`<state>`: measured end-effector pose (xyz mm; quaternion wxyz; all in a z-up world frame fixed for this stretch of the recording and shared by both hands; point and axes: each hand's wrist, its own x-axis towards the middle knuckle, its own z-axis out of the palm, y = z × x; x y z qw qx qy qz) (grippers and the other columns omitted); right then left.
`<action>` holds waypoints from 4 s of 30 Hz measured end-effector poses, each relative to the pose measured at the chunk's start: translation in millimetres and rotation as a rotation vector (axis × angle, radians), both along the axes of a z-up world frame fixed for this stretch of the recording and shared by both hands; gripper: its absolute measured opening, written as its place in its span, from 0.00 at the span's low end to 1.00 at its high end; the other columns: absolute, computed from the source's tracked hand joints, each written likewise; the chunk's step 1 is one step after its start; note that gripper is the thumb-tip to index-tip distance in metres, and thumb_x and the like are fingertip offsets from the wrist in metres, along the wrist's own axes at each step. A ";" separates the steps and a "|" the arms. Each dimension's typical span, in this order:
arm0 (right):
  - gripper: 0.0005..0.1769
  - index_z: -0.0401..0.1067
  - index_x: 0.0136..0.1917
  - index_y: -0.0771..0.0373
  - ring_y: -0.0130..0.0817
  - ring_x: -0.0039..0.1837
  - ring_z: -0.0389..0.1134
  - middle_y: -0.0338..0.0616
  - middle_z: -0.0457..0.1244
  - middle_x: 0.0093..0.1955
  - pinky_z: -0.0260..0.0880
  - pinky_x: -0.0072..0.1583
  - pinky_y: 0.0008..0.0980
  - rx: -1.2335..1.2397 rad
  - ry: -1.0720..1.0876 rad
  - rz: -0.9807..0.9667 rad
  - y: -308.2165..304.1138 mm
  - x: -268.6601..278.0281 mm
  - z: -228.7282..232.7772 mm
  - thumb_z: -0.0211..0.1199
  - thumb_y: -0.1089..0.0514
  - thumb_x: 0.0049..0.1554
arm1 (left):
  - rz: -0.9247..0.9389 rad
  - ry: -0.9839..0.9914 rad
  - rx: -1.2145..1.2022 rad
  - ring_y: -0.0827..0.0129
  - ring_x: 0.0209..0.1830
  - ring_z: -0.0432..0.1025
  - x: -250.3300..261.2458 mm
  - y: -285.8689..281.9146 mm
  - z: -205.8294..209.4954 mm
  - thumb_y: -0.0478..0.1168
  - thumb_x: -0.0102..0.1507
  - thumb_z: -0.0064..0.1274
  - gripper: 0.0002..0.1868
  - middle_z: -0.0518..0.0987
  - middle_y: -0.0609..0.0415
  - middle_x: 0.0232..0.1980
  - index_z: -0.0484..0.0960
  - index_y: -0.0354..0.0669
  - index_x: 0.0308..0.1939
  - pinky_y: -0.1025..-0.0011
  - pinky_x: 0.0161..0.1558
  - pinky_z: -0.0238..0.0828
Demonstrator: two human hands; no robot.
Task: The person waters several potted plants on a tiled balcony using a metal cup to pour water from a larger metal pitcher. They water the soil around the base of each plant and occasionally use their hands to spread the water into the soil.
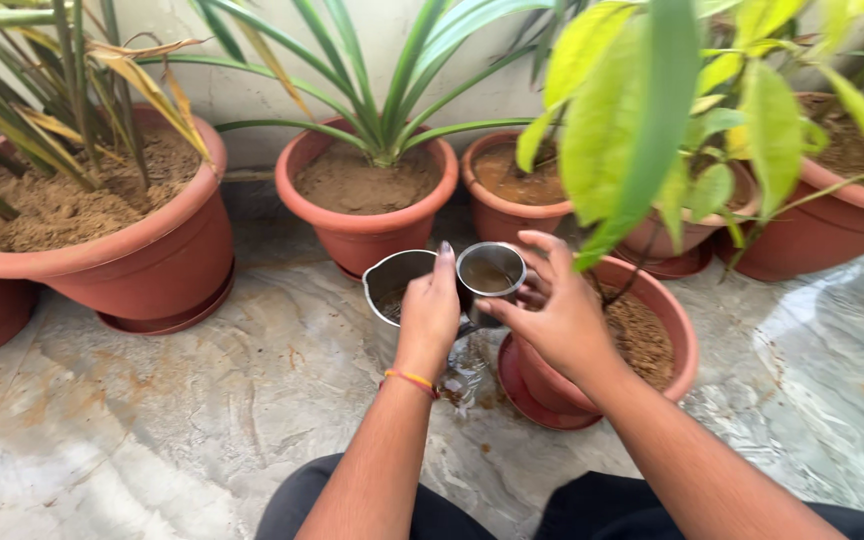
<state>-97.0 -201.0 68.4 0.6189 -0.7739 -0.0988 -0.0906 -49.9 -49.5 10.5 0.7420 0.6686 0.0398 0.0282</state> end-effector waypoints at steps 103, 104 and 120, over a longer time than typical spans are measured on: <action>0.33 0.70 0.65 0.64 0.24 0.54 0.70 0.39 0.69 0.55 0.74 0.54 0.29 -0.070 0.078 -0.391 -238.9 13.0 5.2 0.74 0.62 0.46 | -0.227 -0.291 0.538 0.58 0.42 0.81 -4.7 -150.5 -22.8 0.33 0.60 0.51 0.20 0.84 0.40 0.47 0.83 0.36 0.56 0.65 0.48 0.76; 0.33 0.70 0.66 0.65 0.25 0.55 0.70 0.40 0.69 0.55 0.74 0.53 0.29 -0.088 0.075 -0.398 -239.6 12.3 5.1 0.74 0.63 0.47 | -0.226 -0.288 0.536 0.58 0.42 0.81 -4.8 -150.5 -22.4 0.33 0.60 0.51 0.19 0.84 0.40 0.47 0.83 0.36 0.56 0.65 0.48 0.76; 0.46 0.71 0.69 0.60 0.37 0.64 0.68 0.47 0.66 0.64 0.66 0.63 0.37 -0.537 -0.069 -0.393 -225.3 20.3 -1.0 0.80 0.54 0.38 | -0.095 -0.524 0.727 0.47 0.54 0.76 2.7 -140.8 -29.4 0.30 0.61 0.49 0.17 0.83 0.39 0.50 0.84 0.36 0.52 0.56 0.58 0.70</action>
